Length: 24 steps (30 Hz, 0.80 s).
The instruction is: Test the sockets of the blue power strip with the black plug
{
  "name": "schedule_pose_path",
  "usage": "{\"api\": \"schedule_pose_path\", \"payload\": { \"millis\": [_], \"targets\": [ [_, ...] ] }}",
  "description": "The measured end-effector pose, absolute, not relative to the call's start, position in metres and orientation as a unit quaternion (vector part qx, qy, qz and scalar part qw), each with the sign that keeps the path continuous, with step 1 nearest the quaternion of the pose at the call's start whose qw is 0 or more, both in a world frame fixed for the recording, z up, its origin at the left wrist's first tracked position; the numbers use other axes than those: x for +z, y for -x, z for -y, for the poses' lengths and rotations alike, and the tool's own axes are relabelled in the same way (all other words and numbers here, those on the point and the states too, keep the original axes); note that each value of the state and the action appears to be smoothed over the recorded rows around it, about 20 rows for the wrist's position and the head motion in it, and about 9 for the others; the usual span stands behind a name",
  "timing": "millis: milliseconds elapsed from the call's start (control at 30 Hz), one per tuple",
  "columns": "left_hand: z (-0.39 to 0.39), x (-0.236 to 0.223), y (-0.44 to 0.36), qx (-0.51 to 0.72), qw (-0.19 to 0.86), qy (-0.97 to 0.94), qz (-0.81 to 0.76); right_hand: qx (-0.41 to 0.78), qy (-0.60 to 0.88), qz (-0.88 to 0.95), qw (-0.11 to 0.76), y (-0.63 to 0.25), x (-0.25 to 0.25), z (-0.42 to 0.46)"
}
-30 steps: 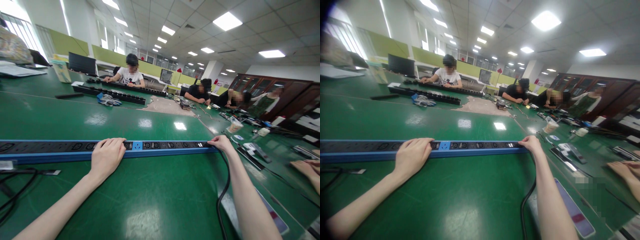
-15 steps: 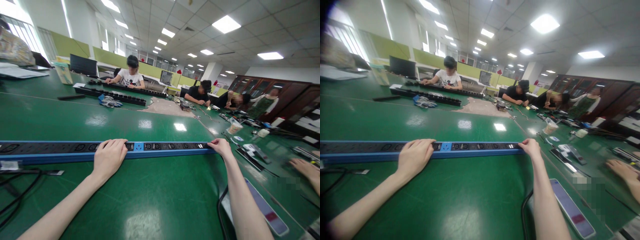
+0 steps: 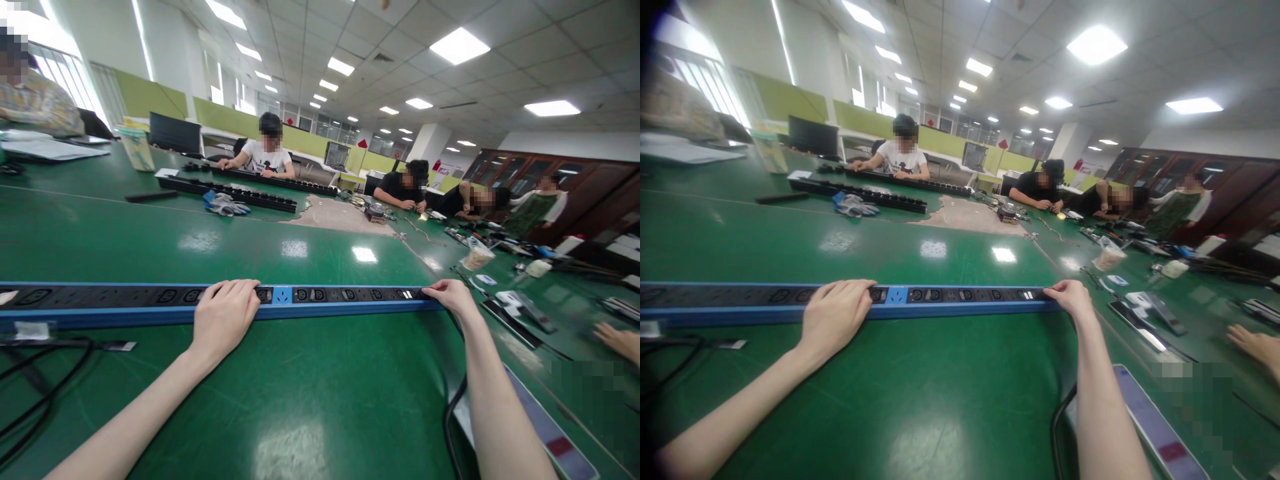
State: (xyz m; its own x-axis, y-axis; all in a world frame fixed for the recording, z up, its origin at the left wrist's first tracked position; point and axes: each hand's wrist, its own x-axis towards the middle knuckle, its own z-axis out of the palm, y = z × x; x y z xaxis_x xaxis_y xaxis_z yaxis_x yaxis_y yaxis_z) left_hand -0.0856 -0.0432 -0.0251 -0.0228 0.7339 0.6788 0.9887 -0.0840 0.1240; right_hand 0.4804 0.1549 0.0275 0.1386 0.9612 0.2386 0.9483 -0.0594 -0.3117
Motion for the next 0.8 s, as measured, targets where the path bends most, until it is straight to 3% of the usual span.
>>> {"api": "schedule_pose_path", "payload": {
  "millis": [800],
  "targets": [
    [0.0416, -0.0260, 0.0856, -0.306, 0.210, 0.667, 0.646, -0.010, 0.748, 0.644, 0.159, -0.4800, 0.0297, -0.1567]
  ]
}}
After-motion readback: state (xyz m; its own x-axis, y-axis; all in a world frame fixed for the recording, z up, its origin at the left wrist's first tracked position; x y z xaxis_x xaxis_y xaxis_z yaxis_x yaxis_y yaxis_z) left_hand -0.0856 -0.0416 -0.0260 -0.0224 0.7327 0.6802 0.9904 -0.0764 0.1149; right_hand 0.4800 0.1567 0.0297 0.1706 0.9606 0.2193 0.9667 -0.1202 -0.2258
